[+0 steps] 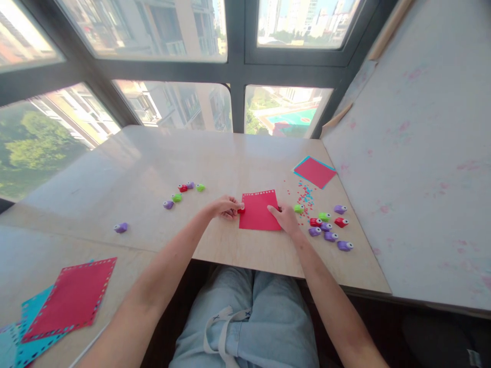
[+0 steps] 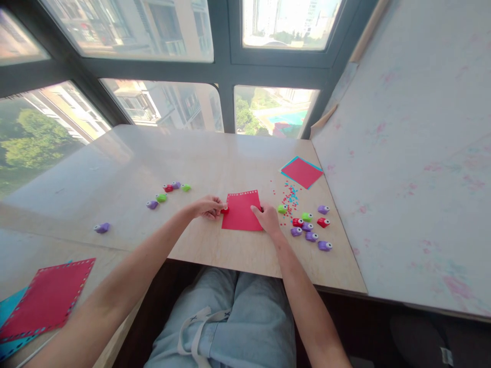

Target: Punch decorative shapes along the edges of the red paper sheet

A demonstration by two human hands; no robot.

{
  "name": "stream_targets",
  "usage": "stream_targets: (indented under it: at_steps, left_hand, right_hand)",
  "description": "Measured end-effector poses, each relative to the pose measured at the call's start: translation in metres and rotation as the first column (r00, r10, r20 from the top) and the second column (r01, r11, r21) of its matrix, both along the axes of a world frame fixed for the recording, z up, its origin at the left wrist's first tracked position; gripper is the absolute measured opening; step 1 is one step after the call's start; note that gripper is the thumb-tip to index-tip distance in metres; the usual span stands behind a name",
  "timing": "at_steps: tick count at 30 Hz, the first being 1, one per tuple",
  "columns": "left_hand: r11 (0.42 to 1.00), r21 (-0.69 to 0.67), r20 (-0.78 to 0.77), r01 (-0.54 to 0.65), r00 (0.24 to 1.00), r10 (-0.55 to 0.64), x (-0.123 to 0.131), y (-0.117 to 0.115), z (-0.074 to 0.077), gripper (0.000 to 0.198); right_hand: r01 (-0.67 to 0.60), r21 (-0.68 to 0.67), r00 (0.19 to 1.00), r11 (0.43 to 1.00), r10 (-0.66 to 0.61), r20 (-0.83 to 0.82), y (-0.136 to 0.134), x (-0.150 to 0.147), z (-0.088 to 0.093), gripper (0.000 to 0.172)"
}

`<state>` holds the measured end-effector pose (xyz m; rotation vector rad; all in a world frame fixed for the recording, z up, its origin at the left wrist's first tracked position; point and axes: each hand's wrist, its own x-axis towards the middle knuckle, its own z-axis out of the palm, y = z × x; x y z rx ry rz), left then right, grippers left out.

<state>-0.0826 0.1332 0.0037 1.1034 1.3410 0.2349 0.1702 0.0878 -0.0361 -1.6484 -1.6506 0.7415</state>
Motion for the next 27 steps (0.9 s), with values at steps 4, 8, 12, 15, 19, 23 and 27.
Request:
stream_targets:
  at_steps: [4,8,12,15,19,23,27]
  left_hand:
    - [0.999,0.039,0.04,-0.012,0.999,0.01,-0.003,-0.003,-0.003,0.033]
    - [0.988,0.117,0.145,-0.097,0.986,0.08,-0.008,-0.005,-0.006,0.034]
    - [0.942,0.255,0.15,-0.219,0.971,0.185,-0.009,-0.016,-0.009,0.02]
    - [0.9,0.412,0.143,-0.145,0.985,0.093,-0.005,-0.028,-0.018,0.024]
    - [0.754,0.655,0.043,-0.042,0.999,0.019,-0.001,-0.036,-0.033,0.027]
    - [0.716,0.698,0.003,-0.003,1.0,0.002,-0.001,-0.031,-0.038,0.025]
    - [0.737,0.672,0.087,-0.07,0.996,0.016,-0.007,-0.032,-0.032,0.026]
  right_hand:
    - [0.002,0.005,1.0,1.0,-0.001,-0.013,-0.001,0.0,0.001,0.042]
    - [0.014,0.011,1.0,1.0,-0.014,0.0,-0.002,-0.001,0.0,0.042]
    - [0.025,0.041,0.999,0.999,-0.024,-0.026,-0.003,-0.001,0.0,0.041]
    - [0.022,0.054,0.999,0.998,-0.02,-0.036,-0.003,-0.001,0.001,0.04]
    - [0.038,0.067,0.999,0.997,-0.037,-0.01,-0.003,-0.002,0.002,0.042]
    - [0.047,0.063,0.999,0.997,-0.046,-0.014,-0.004,-0.002,0.004,0.041]
    - [0.059,0.058,0.998,0.997,-0.058,-0.021,-0.006,-0.002,0.007,0.043]
